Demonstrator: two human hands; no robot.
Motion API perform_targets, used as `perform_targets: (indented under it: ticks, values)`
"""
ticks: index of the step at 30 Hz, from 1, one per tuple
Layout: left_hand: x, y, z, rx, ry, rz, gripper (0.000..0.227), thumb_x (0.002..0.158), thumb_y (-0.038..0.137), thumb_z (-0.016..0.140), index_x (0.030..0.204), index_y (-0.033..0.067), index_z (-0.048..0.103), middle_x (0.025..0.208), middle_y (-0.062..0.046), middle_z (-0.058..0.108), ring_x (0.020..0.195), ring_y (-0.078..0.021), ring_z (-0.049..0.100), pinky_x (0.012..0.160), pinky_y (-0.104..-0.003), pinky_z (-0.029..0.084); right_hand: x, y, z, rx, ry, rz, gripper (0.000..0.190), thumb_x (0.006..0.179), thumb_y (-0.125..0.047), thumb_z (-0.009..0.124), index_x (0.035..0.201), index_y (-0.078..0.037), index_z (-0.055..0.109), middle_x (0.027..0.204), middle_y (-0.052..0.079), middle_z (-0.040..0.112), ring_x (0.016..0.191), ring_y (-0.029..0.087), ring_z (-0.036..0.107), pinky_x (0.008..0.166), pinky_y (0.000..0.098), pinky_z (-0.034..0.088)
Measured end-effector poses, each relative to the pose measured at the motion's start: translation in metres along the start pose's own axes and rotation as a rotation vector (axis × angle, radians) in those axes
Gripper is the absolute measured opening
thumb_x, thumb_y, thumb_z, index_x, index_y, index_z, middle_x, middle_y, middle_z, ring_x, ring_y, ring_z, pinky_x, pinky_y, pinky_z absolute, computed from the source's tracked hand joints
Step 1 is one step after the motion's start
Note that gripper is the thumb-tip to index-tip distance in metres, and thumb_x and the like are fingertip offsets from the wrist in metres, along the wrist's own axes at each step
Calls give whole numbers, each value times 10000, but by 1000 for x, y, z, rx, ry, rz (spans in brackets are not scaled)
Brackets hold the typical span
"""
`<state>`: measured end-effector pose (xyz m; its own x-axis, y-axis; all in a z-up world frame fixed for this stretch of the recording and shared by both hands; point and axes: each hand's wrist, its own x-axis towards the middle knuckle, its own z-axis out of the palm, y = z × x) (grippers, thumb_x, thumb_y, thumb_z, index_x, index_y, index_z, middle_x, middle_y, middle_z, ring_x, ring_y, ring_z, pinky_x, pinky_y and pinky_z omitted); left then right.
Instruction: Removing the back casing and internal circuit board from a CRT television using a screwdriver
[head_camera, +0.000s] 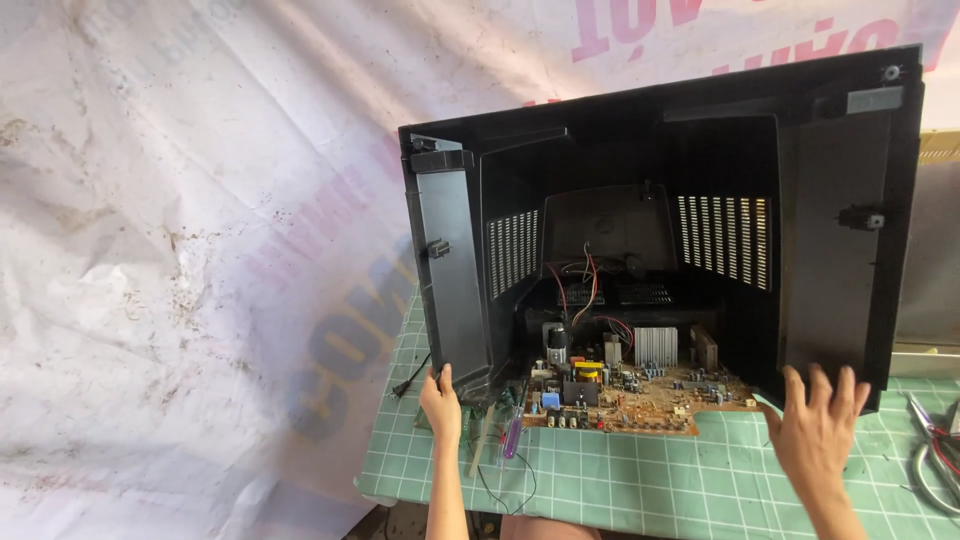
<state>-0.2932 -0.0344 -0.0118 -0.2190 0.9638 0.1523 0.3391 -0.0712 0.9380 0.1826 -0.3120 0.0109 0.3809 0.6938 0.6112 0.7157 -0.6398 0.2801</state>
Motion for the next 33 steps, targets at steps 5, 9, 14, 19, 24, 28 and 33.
perform_targets:
  ticks: [5,9,14,19,24,28,33]
  values:
    - [7,-25,9,-2,30,68,382,1022,325,575,1246,41,698,992,-113,788,797,-225,713,670,-361,522,25,3,1,-9,109,-244,242,748,-365,712,961,-250,706,1091,34,668,1284,254,647,1328,494,423]
    - [6,-16,7,-62,37,66,329,1010,282,608,1196,44,737,1000,-101,801,819,-207,714,706,-349,518,11,13,42,-6,103,-326,212,861,-86,636,1010,-224,695,1052,40,629,1211,278,671,955,343,616]
    - [14,20,-6,-51,51,141,306,1012,314,627,969,11,643,529,-8,409,514,-114,300,510,-339,273,18,33,55,58,87,-315,317,791,-130,667,1080,-246,726,1292,-22,695,1145,186,689,1047,329,596]
    - [35,105,-34,-81,93,315,392,1023,337,621,728,82,665,542,31,477,497,-93,349,486,-276,241,77,67,17,110,-32,-336,289,895,-137,670,1140,-279,730,1273,-37,747,1095,130,762,921,311,686]
    - [47,199,-69,-92,43,386,424,1042,375,536,1349,136,705,539,68,242,512,-77,172,481,-277,174,156,90,-50,16,-191,-392,321,758,-517,756,1062,-426,708,1013,-201,655,1063,93,653,917,296,599]
    - [56,233,-84,-68,20,302,386,1018,335,551,1300,154,741,544,66,227,509,-84,172,497,-278,188,193,100,-76,22,-305,-398,254,795,-570,710,1036,-492,697,986,-252,649,1055,42,621,966,254,549]
    - [69,245,-92,28,-31,336,409,995,346,550,1306,167,746,593,105,533,525,-62,235,515,-266,257,204,118,-62,36,-320,-429,210,763,-650,662,948,-559,704,879,-239,662,1021,17,668,915,225,553]
